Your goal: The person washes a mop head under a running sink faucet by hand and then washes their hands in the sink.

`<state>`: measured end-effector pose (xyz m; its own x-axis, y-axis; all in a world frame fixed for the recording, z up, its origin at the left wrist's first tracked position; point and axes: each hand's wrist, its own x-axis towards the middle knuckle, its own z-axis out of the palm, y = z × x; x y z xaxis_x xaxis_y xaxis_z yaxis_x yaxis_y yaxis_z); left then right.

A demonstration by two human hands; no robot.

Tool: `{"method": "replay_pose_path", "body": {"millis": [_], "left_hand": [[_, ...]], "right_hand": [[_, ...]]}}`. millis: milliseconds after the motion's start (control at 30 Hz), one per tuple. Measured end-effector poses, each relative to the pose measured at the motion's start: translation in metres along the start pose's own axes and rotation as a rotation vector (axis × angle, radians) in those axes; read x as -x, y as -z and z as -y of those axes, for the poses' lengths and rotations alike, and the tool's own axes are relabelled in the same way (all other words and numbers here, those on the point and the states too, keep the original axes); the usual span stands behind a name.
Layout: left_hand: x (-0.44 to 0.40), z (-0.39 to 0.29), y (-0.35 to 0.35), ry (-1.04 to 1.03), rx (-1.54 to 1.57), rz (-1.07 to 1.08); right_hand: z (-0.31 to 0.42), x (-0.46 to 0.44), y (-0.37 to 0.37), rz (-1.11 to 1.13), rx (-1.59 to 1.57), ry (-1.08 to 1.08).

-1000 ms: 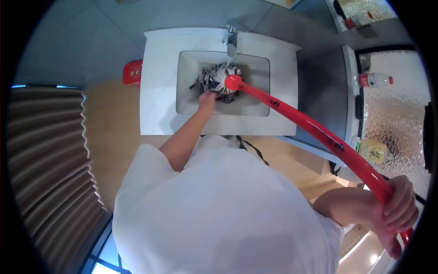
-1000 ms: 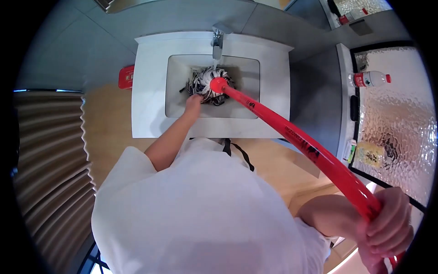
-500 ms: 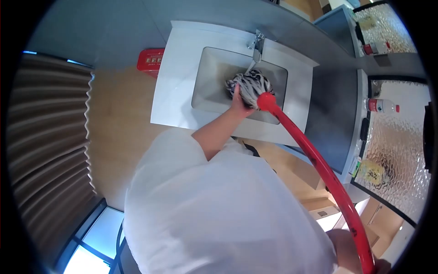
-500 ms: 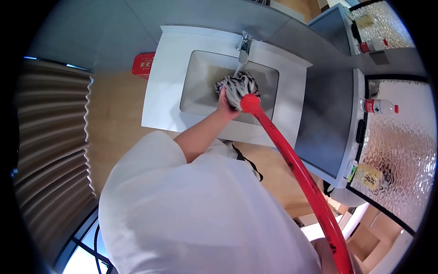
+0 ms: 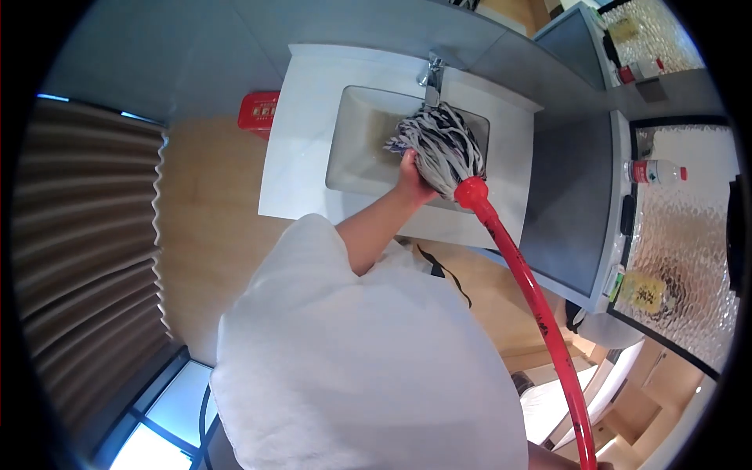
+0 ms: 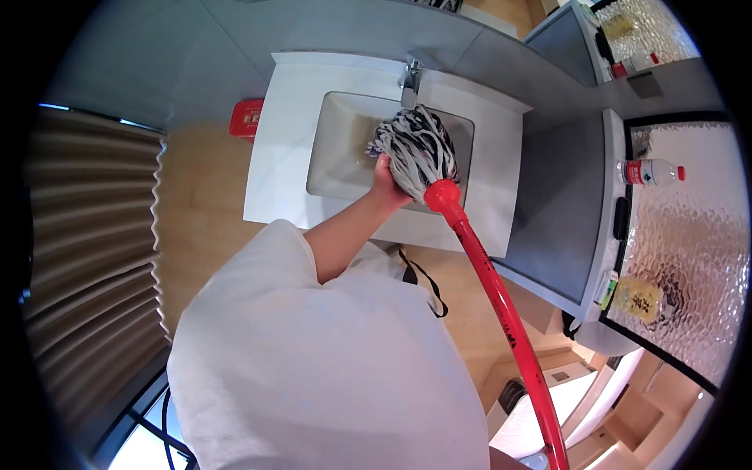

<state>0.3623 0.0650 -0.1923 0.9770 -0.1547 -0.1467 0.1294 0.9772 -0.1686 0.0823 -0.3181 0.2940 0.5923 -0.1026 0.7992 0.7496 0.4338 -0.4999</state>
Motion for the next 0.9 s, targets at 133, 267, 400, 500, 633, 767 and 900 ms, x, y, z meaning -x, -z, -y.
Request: {"method": "replay_pose_path", "body": {"millis": [133, 267, 400, 500, 633, 767, 900], "left_hand": [[0.001, -0.004, 0.027, -0.019, -0.046, -0.075], [-0.006, -0.004, 0.072, 0.029, -0.045, -0.229], [-0.002, -0.007, 0.069, 0.049, -0.025, -0.384], [-0.011, -0.025, 0.075, 0.17, -0.182, -0.465], [-0.014, -0.044, 0.055, 0.292, -1.394, -0.992], [0.004, -0.051, 0.046, -0.051, -2.531, -0.496], [-0.034, -0.074, 0.067, -0.522, -2.896, 0.055]], "right_hand": [[0.002, 0.044, 0.047, -0.152, 0.105, -0.06], [-0.032, 0.043, 0.043, -0.108, 0.104, -0.163], [-0.079, 0.012, 0.016, 0.064, 0.124, -0.264], [-0.111, -0.01, -0.006, 0.242, 0.119, -0.294], [-0.161, -0.015, -0.018, 0.213, -0.018, -0.225], [-0.233, -0.007, -0.032, 0.224, 0.046, -0.234], [-0.282, -0.022, -0.036, 0.273, -0.04, -0.254]]}}
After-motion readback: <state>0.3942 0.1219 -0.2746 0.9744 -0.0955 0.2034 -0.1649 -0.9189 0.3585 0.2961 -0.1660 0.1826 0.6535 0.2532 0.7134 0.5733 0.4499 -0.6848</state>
